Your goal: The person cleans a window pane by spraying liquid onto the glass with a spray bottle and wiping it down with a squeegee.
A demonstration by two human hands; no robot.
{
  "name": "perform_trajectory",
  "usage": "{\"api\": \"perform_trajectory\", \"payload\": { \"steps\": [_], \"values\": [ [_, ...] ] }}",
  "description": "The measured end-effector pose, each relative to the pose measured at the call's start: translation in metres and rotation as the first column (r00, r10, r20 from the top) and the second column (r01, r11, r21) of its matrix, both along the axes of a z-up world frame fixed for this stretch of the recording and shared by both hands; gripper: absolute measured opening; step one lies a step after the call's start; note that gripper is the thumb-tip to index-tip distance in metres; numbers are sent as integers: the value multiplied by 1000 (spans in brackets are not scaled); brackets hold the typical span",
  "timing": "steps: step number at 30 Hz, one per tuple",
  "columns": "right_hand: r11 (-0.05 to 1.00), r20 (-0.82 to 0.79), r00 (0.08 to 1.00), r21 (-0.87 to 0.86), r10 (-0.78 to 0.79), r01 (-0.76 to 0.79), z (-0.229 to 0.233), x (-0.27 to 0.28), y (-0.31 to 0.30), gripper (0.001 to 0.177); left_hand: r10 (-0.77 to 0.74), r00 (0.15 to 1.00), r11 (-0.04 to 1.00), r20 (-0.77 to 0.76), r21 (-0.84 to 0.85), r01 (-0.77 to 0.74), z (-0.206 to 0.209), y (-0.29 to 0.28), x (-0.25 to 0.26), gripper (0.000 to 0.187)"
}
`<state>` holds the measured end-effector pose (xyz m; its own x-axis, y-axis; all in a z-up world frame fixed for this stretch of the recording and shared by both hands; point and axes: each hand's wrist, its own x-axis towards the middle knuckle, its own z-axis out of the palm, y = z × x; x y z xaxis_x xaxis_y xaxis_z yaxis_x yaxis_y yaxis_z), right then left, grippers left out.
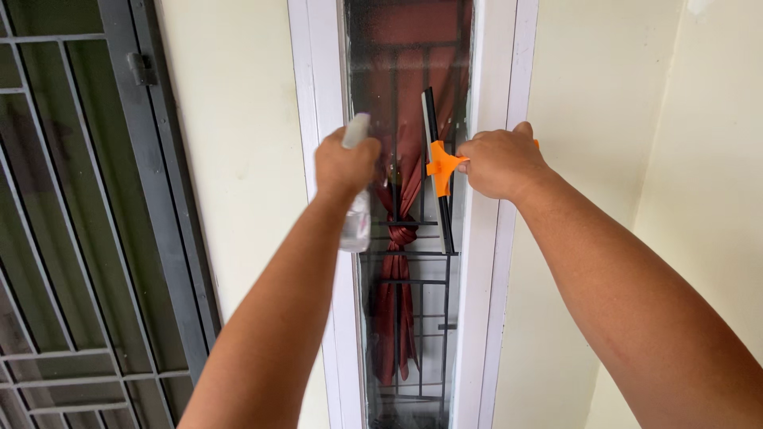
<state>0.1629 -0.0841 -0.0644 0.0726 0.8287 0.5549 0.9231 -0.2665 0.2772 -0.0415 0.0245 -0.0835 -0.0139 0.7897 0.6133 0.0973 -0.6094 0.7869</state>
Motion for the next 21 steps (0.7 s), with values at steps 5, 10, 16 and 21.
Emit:
{"api": "perform_trajectory", "payload": {
  "steps": [5,10,16,21],
  "values": [
    [998,-29,997,7,-67,67,-4,4,-13,29,-25,996,993,-81,117,34,-7,1,41,31],
    [990,-38,990,19,-136,137,-14,14,-26,29,7,998,954,-67,299,14,-23,-14,58,30],
    [984,-54,982,1,-180,180,-28,15,-26,29,-217,975,974,-48,-70,214,-29,-7,42,35],
    [989,-30,991,69,-127,129,-35,16,-7,29,-22,1000,1000,-17,-23,22,-27,15,3,33]
  ]
}}
